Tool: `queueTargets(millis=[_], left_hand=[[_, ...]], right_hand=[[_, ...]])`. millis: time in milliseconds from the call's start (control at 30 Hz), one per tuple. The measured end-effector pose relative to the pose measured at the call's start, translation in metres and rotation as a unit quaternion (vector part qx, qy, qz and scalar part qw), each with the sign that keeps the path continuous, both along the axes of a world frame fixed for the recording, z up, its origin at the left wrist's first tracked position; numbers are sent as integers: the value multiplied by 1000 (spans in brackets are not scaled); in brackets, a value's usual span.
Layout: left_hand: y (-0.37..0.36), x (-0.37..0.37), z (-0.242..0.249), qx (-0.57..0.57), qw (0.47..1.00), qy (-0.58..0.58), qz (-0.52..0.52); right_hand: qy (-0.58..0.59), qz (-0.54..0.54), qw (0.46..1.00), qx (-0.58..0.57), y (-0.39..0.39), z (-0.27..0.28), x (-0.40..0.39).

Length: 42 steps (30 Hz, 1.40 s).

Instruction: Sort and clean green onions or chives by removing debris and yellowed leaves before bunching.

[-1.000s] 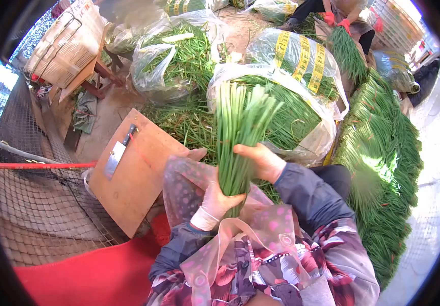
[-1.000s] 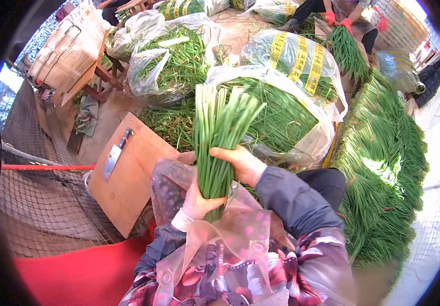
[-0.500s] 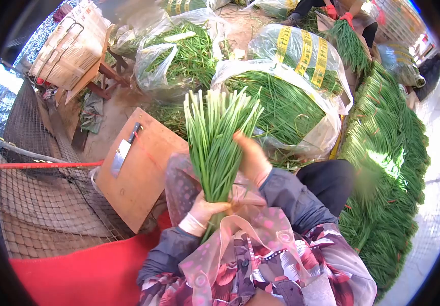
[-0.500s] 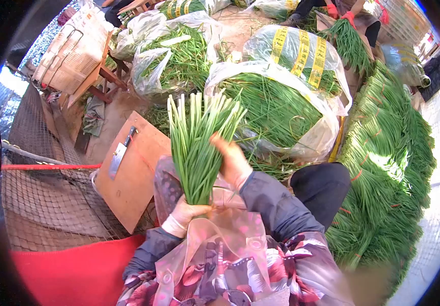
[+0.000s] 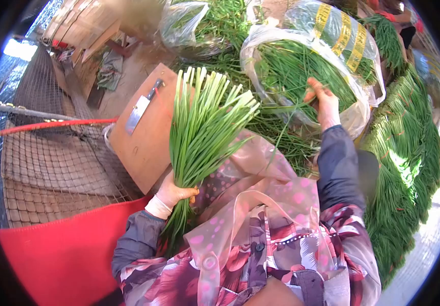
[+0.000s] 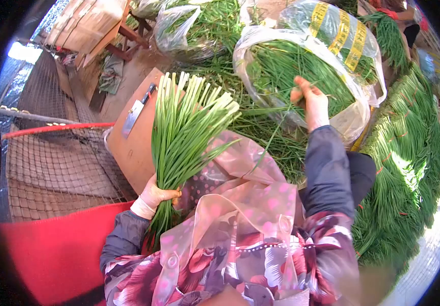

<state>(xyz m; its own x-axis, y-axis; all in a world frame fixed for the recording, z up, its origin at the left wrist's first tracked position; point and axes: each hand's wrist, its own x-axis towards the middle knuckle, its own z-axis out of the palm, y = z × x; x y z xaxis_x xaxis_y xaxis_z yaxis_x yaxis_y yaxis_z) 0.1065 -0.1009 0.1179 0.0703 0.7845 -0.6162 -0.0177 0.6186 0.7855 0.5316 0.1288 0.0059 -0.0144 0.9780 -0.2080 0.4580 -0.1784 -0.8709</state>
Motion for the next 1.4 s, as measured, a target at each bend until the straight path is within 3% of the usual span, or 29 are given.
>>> queueTargets(millis=[33, 67, 100, 133, 167, 200, 300, 367, 433, 567, 633, 700, 767, 800, 867, 900, 967, 1033, 1100, 1133, 1167, 1233, 1300, 1400], left_hand=[[-1, -5, -5, 12, 1000, 0, 4], [0, -1, -4, 11, 999, -4, 30], [3, 1, -7, 11, 999, -6, 34], [4, 0, -12, 21, 999, -2, 38], [3, -1, -16, 29, 999, 4, 39], [4, 1, -20, 33, 998, 26, 43], [3, 11, -26, 63, 996, 42, 50], [2, 14, -32, 66, 996, 23, 58], [3, 15, -36, 54, 998, 11, 32], [8, 16, -32, 38, 998, -16, 53], [9, 10, -33, 28, 999, -14, 42], [10, 9, -31, 18, 999, -13, 31], [12, 10, -23, 13, 999, -9, 44], [11, 9, -25, 13, 999, -10, 51], [9, 6, -24, 8, 999, -7, 43], [8, 4, -23, 3, 999, -2, 33], [5, 0, -23, 5, 999, -4, 31], [4, -4, -26, -13, 999, -20, 32], [2, -7, -30, -3, 999, -19, 27], [3, -9, -34, -8, 999, -30, 23], [5, -11, -35, -16, 999, -41, 16], [10, -8, -37, -23, 998, -54, 15], [5, -8, -37, -39, 997, -56, 18], [8, 4, -33, -1, 999, -21, 28]], right_hand=[[-335, 136, 932, 11, 1, -15, 4], [-341, 65, 933, 93, -9, -4, -11], [-237, 45, 958, 155, -16, 35, -40], [-179, 55, 936, 299, -21, 53, -67], [-112, 92, 923, 356, -25, 81, -94], [-119, 137, 902, 392, -27, 93, -115], [-286, 242, 876, 303, -33, 94, -157], [-338, 296, 866, 222, -37, 90, -167], [-335, 311, 860, 224, -41, 73, -173], [-243, 365, 887, 146, -38, 66, -182], [-108, 425, 896, 66, -34, 68, -182], [-88, 408, 903, 102, -36, 59, -183], [43, 327, 944, 3, -40, 59, -183], [86, 301, 949, 33, -40, 59, -181], [233, 189, 953, -42, -36, 66, -176], [272, 129, 951, -76, -33, 73, -162], [478, 39, 870, -115, -19, 78, -124], [546, 45, 835, -51, -9, 66, -76], [358, 106, 920, -122, -4, 54, -38], [89, 154, 964, -197, -16, 57, -47], [-295, 274, 915, -19, -25, 45, -48], [-138, 174, 973, -60, -34, 41, -66], [149, 147, 959, -188, -45, 69, -104], [237, 185, 928, -217, -45, 53, -136]])
